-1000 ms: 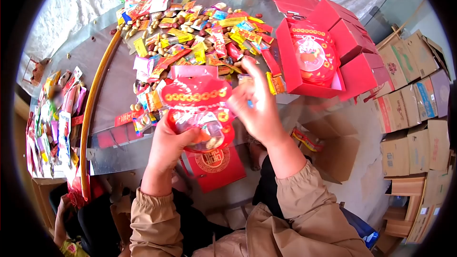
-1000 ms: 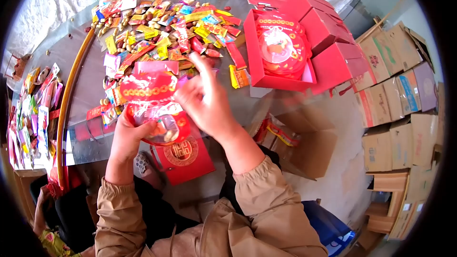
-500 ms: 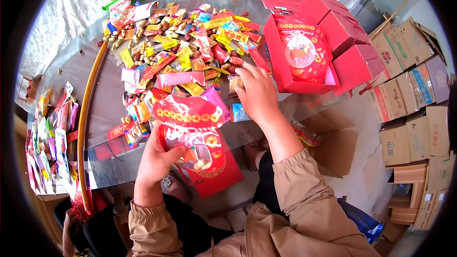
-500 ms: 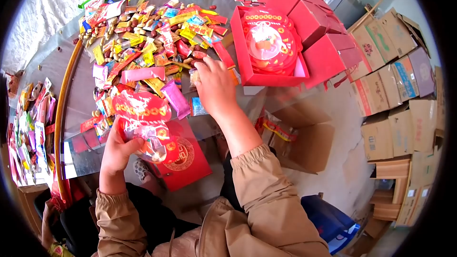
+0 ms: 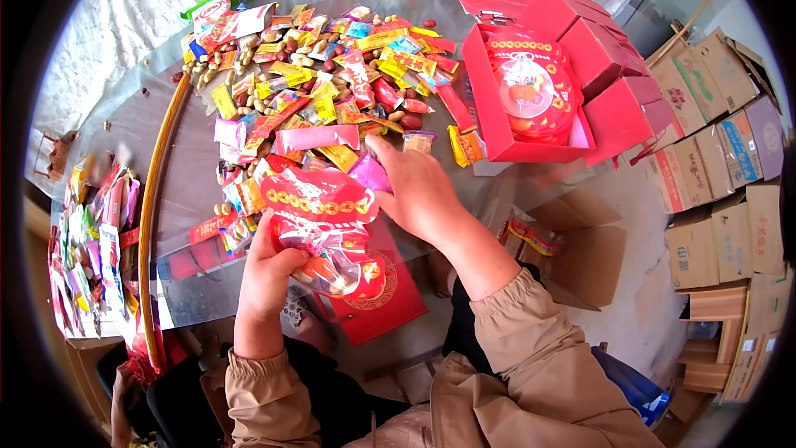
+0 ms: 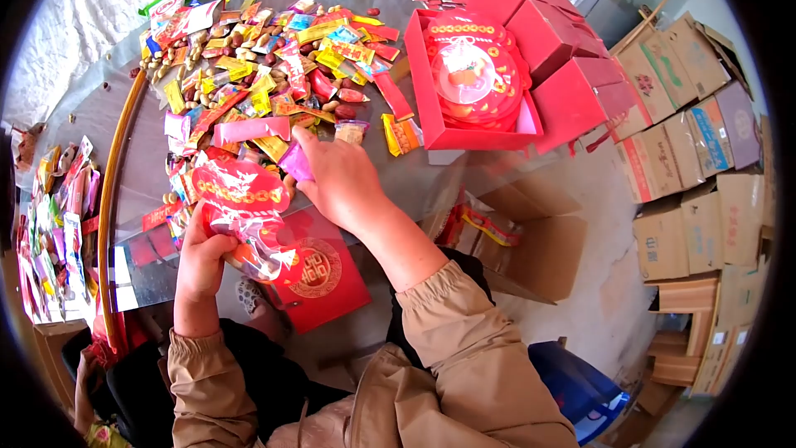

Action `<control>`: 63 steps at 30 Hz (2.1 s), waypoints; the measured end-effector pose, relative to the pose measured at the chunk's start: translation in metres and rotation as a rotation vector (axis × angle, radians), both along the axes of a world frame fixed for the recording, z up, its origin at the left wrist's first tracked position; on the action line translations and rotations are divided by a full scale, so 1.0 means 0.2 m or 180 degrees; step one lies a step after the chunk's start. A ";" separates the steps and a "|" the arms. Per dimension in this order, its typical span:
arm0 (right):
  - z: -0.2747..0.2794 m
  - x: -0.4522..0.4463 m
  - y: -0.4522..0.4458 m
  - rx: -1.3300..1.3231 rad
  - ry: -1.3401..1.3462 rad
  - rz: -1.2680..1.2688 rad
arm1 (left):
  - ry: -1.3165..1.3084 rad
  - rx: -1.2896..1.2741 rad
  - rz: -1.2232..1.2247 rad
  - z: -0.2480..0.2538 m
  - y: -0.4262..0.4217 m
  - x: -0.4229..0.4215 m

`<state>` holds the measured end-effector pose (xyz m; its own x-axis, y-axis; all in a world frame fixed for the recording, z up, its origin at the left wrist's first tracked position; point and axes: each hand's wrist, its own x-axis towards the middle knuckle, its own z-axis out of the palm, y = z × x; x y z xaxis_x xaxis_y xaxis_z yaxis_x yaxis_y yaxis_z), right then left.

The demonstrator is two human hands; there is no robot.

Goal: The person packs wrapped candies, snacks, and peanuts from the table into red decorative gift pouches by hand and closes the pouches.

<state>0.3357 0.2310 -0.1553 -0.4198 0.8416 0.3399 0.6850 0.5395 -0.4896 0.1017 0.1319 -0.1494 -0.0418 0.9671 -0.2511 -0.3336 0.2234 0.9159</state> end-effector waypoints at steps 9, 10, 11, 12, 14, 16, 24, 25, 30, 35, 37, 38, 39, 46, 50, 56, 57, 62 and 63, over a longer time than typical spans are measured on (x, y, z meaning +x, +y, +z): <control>0.14 0.04 0.05 -0.0570 0.3789 0.0126 | 0.0058 0.0038 -0.0528 0.02 -0.01 0.01; 0.14 0.03 0.04 -0.0517 0.4039 0.0205 | 0.0124 0.0100 -0.0485 0.01 -0.01 0.02; 0.14 0.02 0.03 -0.0569 0.4012 0.0229 | 0.0147 0.0103 -0.0531 0.01 -0.01 0.02; 0.14 0.02 0.01 -0.0620 0.3985 0.0254 | 0.0171 0.0106 -0.0577 0.01 -0.01 0.02; 0.16 0.00 -0.03 -0.0716 0.3985 0.0373 | 0.0184 0.0103 -0.0671 0.01 -0.01 0.02; 0.15 -0.02 -0.04 -0.0641 0.3812 0.0473 | 0.0160 0.0092 -0.0766 0.00 -0.01 0.02; 0.13 -0.04 -0.04 -0.0272 0.3306 0.0276 | 0.0234 0.0105 -0.0728 0.00 -0.01 0.03; 0.13 -0.04 -0.04 -0.0266 0.3285 0.0255 | 0.0237 0.0095 -0.0715 -0.01 -0.01 0.02; 0.17 -0.01 -0.08 -0.0884 0.2504 0.0524 | 0.0328 0.0159 -0.0600 0.02 0.00 0.05; 0.17 -0.02 -0.06 -0.0690 0.1674 0.0540 | 0.0521 0.0196 -0.0418 0.00 0.01 0.06; 0.14 -0.02 -0.04 -0.0779 0.1557 0.0627 | 0.0512 0.0188 -0.0552 0.00 0.01 0.04; 0.12 -0.02 -0.04 -0.0822 0.1499 0.0670 | 0.0708 0.0217 -0.0579 -0.03 0.01 0.04; 0.11 -0.02 -0.03 -0.0865 0.1441 0.0709 | 0.0825 0.0210 -0.0731 -0.04 0.00 0.03; 0.11 -0.02 -0.02 -0.0693 0.1122 0.1097 | 0.0911 0.0278 -0.0869 -0.04 0.01 0.02; 0.11 -0.03 -0.02 -0.0480 0.0697 0.1456 | 0.1320 0.0189 -0.0931 -0.04 0.01 0.00; 0.08 -0.04 -0.03 -0.0898 0.0686 0.1549 | 0.1165 0.0182 -0.0809 -0.09 0.01 0.00; 0.10 -0.03 -0.03 -0.0913 0.0534 0.1674 | 0.1069 0.0179 -0.0799 -0.09 0.01 0.00; 0.07 -0.04 -0.03 -0.0882 0.0489 0.1924 | 0.1263 0.0121 -0.0784 -0.10 0.01 -0.01; 0.07 -0.04 -0.03 -0.0932 0.0558 0.1846 | 0.1243 0.0106 -0.0791 -0.11 0.01 -0.01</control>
<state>0.3279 0.2251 -0.1416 -0.7911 0.5642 0.2363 0.2213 0.6241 -0.7493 0.0991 0.1344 -0.1704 0.1068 0.9670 -0.2314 0.0978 0.2214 0.9703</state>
